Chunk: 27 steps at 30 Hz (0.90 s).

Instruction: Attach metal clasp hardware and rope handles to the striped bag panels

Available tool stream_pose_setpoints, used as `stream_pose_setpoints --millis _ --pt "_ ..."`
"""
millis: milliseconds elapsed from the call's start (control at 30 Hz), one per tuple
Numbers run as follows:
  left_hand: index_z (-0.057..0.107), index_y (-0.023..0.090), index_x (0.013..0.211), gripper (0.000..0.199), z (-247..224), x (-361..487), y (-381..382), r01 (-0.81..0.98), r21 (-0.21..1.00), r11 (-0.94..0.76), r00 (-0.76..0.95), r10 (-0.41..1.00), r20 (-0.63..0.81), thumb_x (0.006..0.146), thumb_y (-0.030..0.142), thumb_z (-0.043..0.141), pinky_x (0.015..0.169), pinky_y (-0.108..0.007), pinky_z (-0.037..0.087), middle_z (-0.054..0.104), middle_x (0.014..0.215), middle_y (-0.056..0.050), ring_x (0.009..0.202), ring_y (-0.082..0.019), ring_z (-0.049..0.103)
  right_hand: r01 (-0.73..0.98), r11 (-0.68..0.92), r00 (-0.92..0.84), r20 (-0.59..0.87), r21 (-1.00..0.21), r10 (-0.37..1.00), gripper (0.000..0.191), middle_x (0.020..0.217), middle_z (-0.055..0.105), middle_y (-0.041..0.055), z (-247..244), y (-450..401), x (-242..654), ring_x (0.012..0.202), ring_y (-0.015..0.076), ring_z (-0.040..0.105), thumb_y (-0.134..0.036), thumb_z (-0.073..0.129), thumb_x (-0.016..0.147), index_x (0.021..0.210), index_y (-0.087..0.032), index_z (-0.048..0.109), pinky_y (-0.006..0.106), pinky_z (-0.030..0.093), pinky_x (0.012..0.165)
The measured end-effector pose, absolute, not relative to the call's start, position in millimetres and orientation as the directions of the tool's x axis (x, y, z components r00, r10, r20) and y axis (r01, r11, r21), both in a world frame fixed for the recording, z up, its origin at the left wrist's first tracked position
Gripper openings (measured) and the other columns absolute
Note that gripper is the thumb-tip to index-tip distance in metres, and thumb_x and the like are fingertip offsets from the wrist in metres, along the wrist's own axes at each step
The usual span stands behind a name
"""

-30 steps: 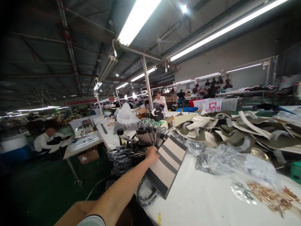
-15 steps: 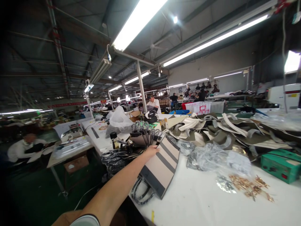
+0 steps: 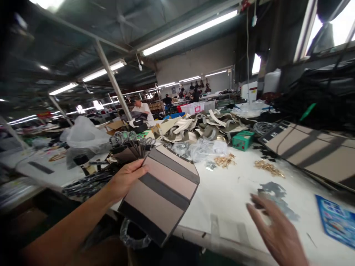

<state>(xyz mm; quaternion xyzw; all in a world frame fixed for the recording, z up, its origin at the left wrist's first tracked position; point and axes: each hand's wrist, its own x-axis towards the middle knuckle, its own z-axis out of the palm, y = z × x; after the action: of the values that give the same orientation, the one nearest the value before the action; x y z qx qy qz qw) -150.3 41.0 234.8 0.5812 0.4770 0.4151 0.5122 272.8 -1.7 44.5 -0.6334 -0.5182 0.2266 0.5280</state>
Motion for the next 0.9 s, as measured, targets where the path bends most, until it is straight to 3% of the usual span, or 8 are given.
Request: stream_pose_setpoints --millis 67,133,200,300,400,600,800,900 --pt "0.067 0.020 0.131 0.051 212 -122 14 0.065 0.998 -0.028 0.214 0.977 0.013 0.088 0.047 0.073 0.086 -0.035 0.056 0.076 0.110 -0.007 0.092 -0.024 0.071 0.063 -0.078 0.128 -0.069 -0.995 0.989 0.070 0.117 0.075 0.0145 65 -9 245 0.113 0.0404 0.066 -0.078 0.069 0.075 0.119 -0.024 0.075 0.058 0.047 0.106" --pt "0.070 0.019 0.126 0.047 179 -93 -9 0.062 0.998 -0.027 0.271 0.963 0.009 0.090 0.049 0.071 0.094 -0.037 0.054 0.076 0.110 -0.007 0.098 -0.026 0.070 -0.296 -0.190 -0.028 -0.191 -0.936 0.981 0.076 0.115 0.076 0.0156 84 -12 225 0.110 0.0389 0.068 -0.081 0.060 0.080 0.124 -0.021 0.073 0.053 0.054 0.098" --pt "0.074 0.018 0.118 0.040 141 -68 -27 0.099 0.995 -0.025 0.367 0.930 -0.013 0.092 0.048 0.068 0.100 -0.038 0.050 0.075 0.111 -0.007 0.104 -0.027 0.067 -0.416 -0.241 -0.023 -0.255 -0.877 0.967 0.070 0.110 0.077 0.0143 95 -14 221 0.103 0.0358 0.072 -0.076 0.062 0.083 0.127 -0.021 0.070 0.048 0.059 0.087" --pt "0.075 0.018 0.108 0.036 82 -48 -43 0.131 0.991 -0.003 0.451 0.891 -0.057 0.095 0.048 0.063 0.101 -0.037 0.047 0.074 0.108 -0.007 0.106 -0.027 0.065 -0.415 -0.277 0.071 -0.334 -0.867 0.940 0.065 0.105 0.079 0.0135 93 -21 235 0.090 0.0348 0.075 -0.058 0.080 0.078 0.129 -0.020 0.068 0.045 0.062 0.076" --pt "0.073 0.017 0.098 0.042 35 -43 -47 0.157 0.983 0.097 0.439 0.885 -0.157 0.088 0.058 0.067 0.084 -0.033 0.050 0.071 0.092 -0.006 0.090 -0.024 0.065 -0.238 -0.275 0.122 -0.310 -0.931 0.943 0.062 0.099 0.079 0.0129 72 -38 247 0.088 0.0369 0.075 -0.055 0.083 0.076 0.123 -0.017 0.072 0.044 0.062 0.074" --pt "0.062 0.019 0.086 0.048 24 -33 -32 0.237 0.963 0.126 0.214 0.961 -0.178 0.090 0.067 0.058 0.072 -0.026 0.042 0.055 0.075 0.001 0.075 -0.016 0.053 -0.167 -0.252 0.381 -0.298 -0.953 0.875 0.060 0.114 0.078 0.0086 25 -88 214 0.116 0.0399 0.066 -0.064 0.077 0.078 0.115 -0.018 0.076 0.044 0.060 0.091" --pt "0.058 0.021 0.083 0.041 71 -37 -12 0.453 0.891 -0.036 0.220 0.973 -0.073 0.095 0.059 0.050 0.066 -0.027 0.039 0.058 0.076 0.000 0.073 -0.017 0.053 -0.528 -0.309 0.137 -0.439 -0.791 0.888 0.063 0.109 0.078 0.0112 5 -116 162 0.099 0.0352 0.072 -0.058 0.080 0.079 0.125 -0.016 0.071 0.042 0.061 0.082" --pt "0.055 0.022 0.076 0.035 85 -52 -3 0.669 0.734 -0.116 0.286 0.952 -0.110 0.095 0.052 0.051 0.062 -0.027 0.034 0.053 0.069 0.002 0.068 -0.017 0.051 -0.533 -0.397 -0.019 -0.459 -0.747 0.888 0.060 0.086 0.077 0.0116 -6 -122 148 0.070 0.0270 0.069 -0.059 0.084 0.073 0.108 -0.012 0.077 0.034 0.056 0.057"
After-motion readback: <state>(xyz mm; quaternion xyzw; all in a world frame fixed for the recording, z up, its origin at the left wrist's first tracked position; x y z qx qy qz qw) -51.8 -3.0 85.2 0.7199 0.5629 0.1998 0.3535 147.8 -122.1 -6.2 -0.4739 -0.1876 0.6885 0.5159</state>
